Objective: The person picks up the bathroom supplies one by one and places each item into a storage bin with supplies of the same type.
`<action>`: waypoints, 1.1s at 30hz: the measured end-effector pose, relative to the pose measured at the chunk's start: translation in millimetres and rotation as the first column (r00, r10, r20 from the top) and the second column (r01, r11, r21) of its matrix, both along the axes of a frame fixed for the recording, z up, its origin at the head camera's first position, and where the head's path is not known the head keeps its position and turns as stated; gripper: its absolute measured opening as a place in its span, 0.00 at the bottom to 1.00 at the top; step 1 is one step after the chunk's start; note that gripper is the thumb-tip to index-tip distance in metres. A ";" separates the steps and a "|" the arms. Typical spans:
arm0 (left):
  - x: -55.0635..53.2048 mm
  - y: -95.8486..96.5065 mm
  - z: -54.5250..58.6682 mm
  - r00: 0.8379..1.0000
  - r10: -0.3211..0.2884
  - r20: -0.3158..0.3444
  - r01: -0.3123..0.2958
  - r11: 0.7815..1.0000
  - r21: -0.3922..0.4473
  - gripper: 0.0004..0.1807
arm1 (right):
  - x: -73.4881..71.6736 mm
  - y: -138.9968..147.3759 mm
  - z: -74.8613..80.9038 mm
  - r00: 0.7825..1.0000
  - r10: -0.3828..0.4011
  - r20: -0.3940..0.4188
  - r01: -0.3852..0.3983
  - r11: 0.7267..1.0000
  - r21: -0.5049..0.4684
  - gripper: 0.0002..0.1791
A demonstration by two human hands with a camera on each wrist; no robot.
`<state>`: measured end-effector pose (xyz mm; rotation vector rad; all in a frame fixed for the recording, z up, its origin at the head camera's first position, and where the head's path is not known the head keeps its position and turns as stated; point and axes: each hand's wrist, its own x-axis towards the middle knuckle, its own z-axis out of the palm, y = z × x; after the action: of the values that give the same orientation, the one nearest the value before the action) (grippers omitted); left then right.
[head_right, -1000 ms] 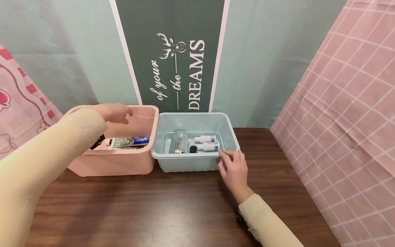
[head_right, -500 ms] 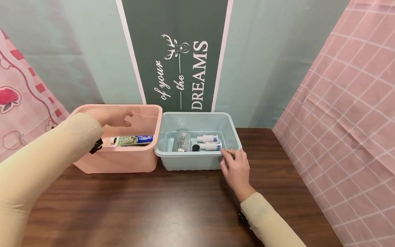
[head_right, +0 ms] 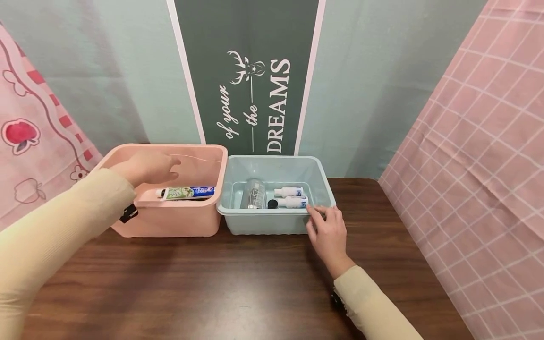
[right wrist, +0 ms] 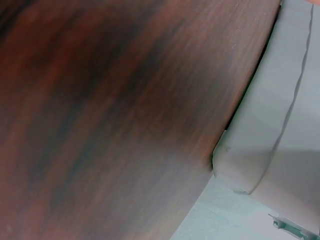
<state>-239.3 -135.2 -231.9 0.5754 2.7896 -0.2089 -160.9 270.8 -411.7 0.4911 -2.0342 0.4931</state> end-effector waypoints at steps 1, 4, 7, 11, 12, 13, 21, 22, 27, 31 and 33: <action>1.1 0.2 -1.3 1.000 -0.003 -0.013 0.003 1.000 -0.006 0.26 | 0.1 0.6 -0.6 1.000 0.000 0.003 0.000 1.000 -0.001 0.16; 5.1 0.2 -5.2 0.999 0.009 -0.035 -0.009 1.000 0.003 0.25 | 0.7 1.9 -1.1 1.000 -0.002 0.007 0.002 1.000 0.000 0.16; 10.6 -0.3 -8.8 0.998 0.039 -0.042 -0.037 0.998 0.044 0.25 | 1.0 2.1 -0.7 1.000 -0.001 0.005 0.001 1.000 0.000 0.16; 20.8 -1.1 -11.0 0.997 0.058 -0.058 -0.053 0.995 0.090 0.23 | 1.2 1.6 -0.6 1.000 0.005 0.005 -0.005 1.000 0.009 0.17; 23.3 -1.4 -11.1 0.996 0.060 -0.067 -0.053 0.994 0.092 0.22 | 1.2 1.4 -0.5 1.000 0.007 0.006 -0.007 1.000 0.011 0.18; 25.7 -1.6 -11.4 0.995 0.053 -0.081 -0.046 0.995 0.087 0.22 | 1.1 1.2 -0.4 1.000 0.009 0.010 -0.009 1.000 0.013 0.19; 45.8 2.7 -20.1 0.989 0.075 -0.131 -0.058 0.989 0.134 0.27 | 1.5 -0.1 1.4 1.000 0.011 0.023 -0.012 1.000 0.016 0.20; 48.3 3.3 -21.7 0.987 0.084 -0.137 -0.065 0.988 0.144 0.27 | 1.6 -0.4 1.6 1.000 0.012 0.023 -0.012 1.000 0.015 0.20; 60.1 6.4 -28.1 0.981 0.117 -0.156 -0.086 0.977 0.196 0.29 | 2.8 -1.2 2.3 0.999 0.008 0.037 -0.009 1.000 0.013 0.18; 67.3 8.9 -32.8 0.979 0.094 -0.182 -0.051 0.973 0.226 0.31 | 5.3 -0.5 3.4 0.998 -0.003 0.069 0.003 1.000 0.007 0.16; 70.1 9.5 -34.8 0.976 0.089 -0.198 -0.039 0.969 0.244 0.30 | 6.5 0.1 4.9 0.996 -0.010 0.092 0.009 1.000 0.008 0.15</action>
<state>-169.3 -125.7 -266.6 0.5436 3.0566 0.0887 -154.4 270.9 -406.9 0.4705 -2.1265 0.5110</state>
